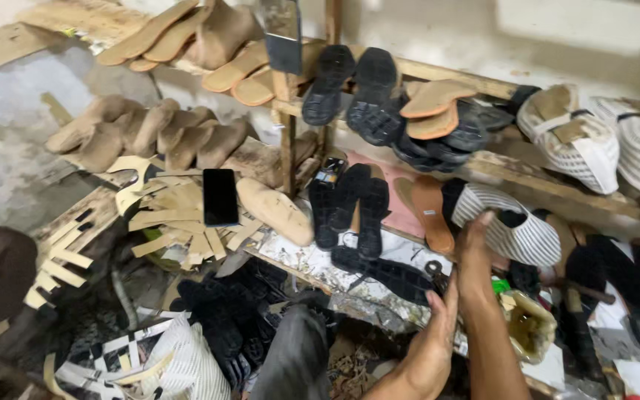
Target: The person works at a shoe assembly bench, holding a woven shoe upper and applying glue from a container to its bottom edge. They then fit an insole board onto the upper, press the parts together, and later use a hammer to tap and secure the sole assembly on a shoe last.
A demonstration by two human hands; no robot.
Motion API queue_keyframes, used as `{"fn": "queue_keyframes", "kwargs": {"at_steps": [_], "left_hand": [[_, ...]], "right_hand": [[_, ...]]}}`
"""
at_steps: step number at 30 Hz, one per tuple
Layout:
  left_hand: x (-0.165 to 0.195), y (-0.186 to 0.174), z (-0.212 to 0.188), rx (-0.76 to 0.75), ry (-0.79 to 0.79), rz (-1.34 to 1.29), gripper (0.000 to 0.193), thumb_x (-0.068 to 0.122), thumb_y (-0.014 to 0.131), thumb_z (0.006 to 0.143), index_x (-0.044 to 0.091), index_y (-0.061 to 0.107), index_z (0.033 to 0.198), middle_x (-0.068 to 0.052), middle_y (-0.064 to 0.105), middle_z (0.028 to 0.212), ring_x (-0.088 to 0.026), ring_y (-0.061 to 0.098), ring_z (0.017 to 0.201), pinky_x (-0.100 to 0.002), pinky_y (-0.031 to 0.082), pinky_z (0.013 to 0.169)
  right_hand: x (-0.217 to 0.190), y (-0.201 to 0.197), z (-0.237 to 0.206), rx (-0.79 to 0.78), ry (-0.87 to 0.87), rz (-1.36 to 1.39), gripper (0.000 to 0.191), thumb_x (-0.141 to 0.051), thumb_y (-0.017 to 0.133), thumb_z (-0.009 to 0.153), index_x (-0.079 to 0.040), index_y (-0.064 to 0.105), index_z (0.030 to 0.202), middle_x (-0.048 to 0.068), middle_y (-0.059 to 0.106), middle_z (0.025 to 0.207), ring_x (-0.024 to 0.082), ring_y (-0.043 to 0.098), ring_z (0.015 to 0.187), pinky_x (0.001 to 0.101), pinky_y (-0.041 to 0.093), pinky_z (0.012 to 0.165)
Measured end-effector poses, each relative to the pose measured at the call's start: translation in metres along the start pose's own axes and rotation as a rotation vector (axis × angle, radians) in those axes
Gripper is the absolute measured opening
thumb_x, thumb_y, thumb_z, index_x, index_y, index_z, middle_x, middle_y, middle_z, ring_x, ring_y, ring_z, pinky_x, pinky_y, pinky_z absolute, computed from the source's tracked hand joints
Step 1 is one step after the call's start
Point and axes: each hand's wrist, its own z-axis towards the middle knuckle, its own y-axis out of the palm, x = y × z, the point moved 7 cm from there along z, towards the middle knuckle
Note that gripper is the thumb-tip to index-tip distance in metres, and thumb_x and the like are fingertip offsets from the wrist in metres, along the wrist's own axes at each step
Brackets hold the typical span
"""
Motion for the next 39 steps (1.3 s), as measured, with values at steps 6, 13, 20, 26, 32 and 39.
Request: {"fn": "queue_keyframes", "kwargs": {"at_steps": [6, 13, 20, 26, 32, 39], "left_hand": [[0.084, -0.044, 0.047, 0.096, 0.252, -0.152, 0.090, 0.075, 0.020, 0.096, 0.019, 0.013, 0.167, -0.002, 0.020, 0.172, -0.023, 0.016, 0.158, -0.042, 0.012, 0.125], [0.070, 0.013, 0.011, 0.041, 0.230, -0.080, 0.085, 0.071, 0.023, 0.098, 0.016, 0.024, 0.164, 0.002, 0.023, 0.174, -0.015, 0.017, 0.160, -0.034, 0.011, 0.128], [0.109, -0.063, 0.068, 0.129, 0.329, -0.313, 0.085, 0.067, 0.028, 0.102, 0.012, 0.023, 0.165, -0.005, 0.027, 0.170, -0.024, 0.022, 0.157, -0.039, 0.020, 0.122], [0.057, -0.035, 0.013, 0.138, 0.291, -0.109, 0.077, 0.060, 0.027, 0.108, 0.011, 0.018, 0.168, -0.002, 0.020, 0.175, -0.019, 0.018, 0.160, -0.038, 0.014, 0.129], [0.134, -0.042, 0.025, 0.235, 0.368, -0.029, 0.085, 0.069, 0.022, 0.101, 0.021, 0.008, 0.169, -0.004, 0.022, 0.171, -0.024, 0.017, 0.157, -0.044, 0.020, 0.118], [0.072, -0.036, 0.018, 0.249, 0.127, 0.034, 0.094, 0.070, 0.033, 0.101, 0.002, 0.022, 0.164, -0.007, 0.021, 0.173, -0.024, 0.016, 0.161, -0.036, 0.015, 0.127]], "right_hand": [[0.054, 0.047, -0.091, -0.162, -0.234, -0.181, 0.094, -0.071, 0.009, 0.098, -0.008, 0.018, 0.166, 0.016, 0.030, 0.169, 0.031, 0.023, 0.155, 0.0399, 0.014, 0.124], [-0.019, 0.025, -0.020, -0.117, -0.192, 0.000, 0.092, -0.069, 0.023, 0.099, -0.003, 0.011, 0.162, 0.012, 0.015, 0.173, 0.023, 0.016, 0.158, 0.0387, 0.013, 0.125], [0.004, 0.071, -0.093, -0.236, -0.192, -0.321, 0.095, -0.072, 0.017, 0.101, 0.000, 0.017, 0.163, 0.016, 0.016, 0.172, 0.027, 0.011, 0.159, 0.0351, 0.009, 0.125], [-0.018, 0.049, -0.044, -0.148, -0.132, -0.059, 0.086, -0.062, 0.026, 0.106, 0.001, 0.019, 0.164, 0.017, 0.023, 0.173, 0.027, 0.018, 0.162, 0.0363, 0.016, 0.128], [-0.050, 0.096, -0.141, -0.252, -0.264, -0.402, 0.080, -0.060, 0.015, 0.112, -0.003, 0.012, 0.168, 0.016, 0.006, 0.178, 0.027, 0.003, 0.165, 0.0395, 0.004, 0.133], [-0.056, 0.071, -0.090, -0.111, -0.141, -0.004, 0.080, -0.059, 0.020, 0.108, -0.004, 0.013, 0.166, 0.010, 0.011, 0.177, 0.023, 0.008, 0.164, 0.0365, 0.007, 0.130]]}}
